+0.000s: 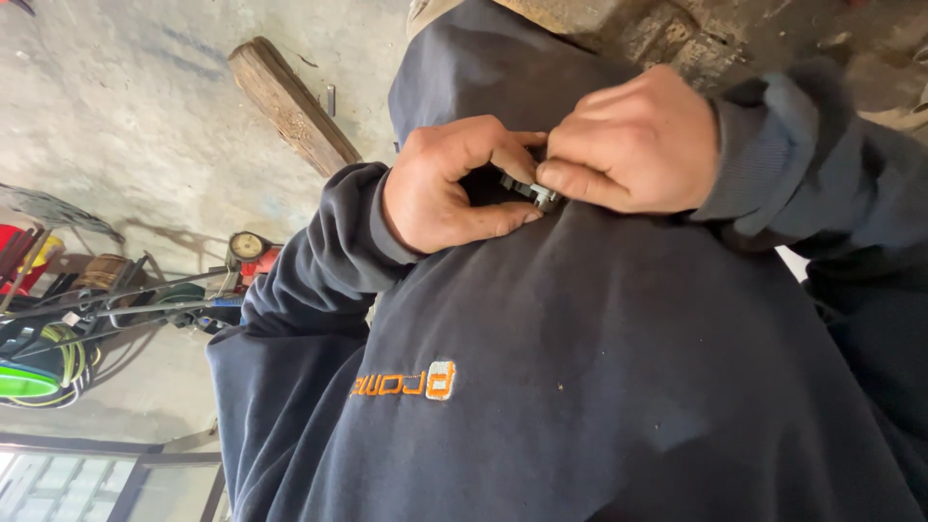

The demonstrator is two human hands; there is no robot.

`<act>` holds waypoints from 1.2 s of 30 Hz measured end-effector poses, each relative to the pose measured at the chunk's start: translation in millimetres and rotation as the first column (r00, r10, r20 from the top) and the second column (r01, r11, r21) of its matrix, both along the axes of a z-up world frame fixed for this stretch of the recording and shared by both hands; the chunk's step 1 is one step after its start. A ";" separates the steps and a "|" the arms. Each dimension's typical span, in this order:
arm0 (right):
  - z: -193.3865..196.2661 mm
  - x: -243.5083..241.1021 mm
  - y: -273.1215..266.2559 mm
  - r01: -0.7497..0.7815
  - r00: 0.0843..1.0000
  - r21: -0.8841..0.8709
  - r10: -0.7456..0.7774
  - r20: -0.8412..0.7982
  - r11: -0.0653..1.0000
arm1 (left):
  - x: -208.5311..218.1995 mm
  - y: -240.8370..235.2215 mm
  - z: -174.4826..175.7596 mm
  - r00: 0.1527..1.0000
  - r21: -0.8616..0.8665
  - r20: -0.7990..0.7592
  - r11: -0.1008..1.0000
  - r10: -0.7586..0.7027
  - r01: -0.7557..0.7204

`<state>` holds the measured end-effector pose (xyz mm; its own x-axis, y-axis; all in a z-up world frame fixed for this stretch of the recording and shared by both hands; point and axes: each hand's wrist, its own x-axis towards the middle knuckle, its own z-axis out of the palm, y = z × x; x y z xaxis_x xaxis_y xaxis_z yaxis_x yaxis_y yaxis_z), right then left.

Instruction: Repairing or assembling the internal components of an electrical plug using a screwdriver.

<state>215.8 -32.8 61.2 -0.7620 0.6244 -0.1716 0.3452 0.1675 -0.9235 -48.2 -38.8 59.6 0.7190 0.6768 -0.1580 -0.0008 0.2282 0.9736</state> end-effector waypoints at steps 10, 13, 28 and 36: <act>-11.2 2.2 -8.9 0.051 0.990 -0.224 -0.079 -0.118 0.973 | -1.1 2.9 -2.2 0.999 -0.118 0.016 0.992 -0.043 0.045; -10.9 -0.4 -10.8 0.042 0.996 -0.195 -0.058 -0.074 0.980 | -0.9 0.7 -2.1 1.000 -0.093 0.016 0.995 -0.020 0.022; -3.4 -2.5 3.9 -0.026 0.997 -0.009 0.026 -0.070 1.000 | -4.3 -10.3 -11.9 1.000 -0.159 0.012 0.987 0.024 -0.022; -11.0 0.3 -1.2 0.010 0.991 -0.204 -0.037 -0.129 0.979 | -2.3 -4.1 -9.4 1.000 -0.122 -0.001 0.992 0.003 -0.003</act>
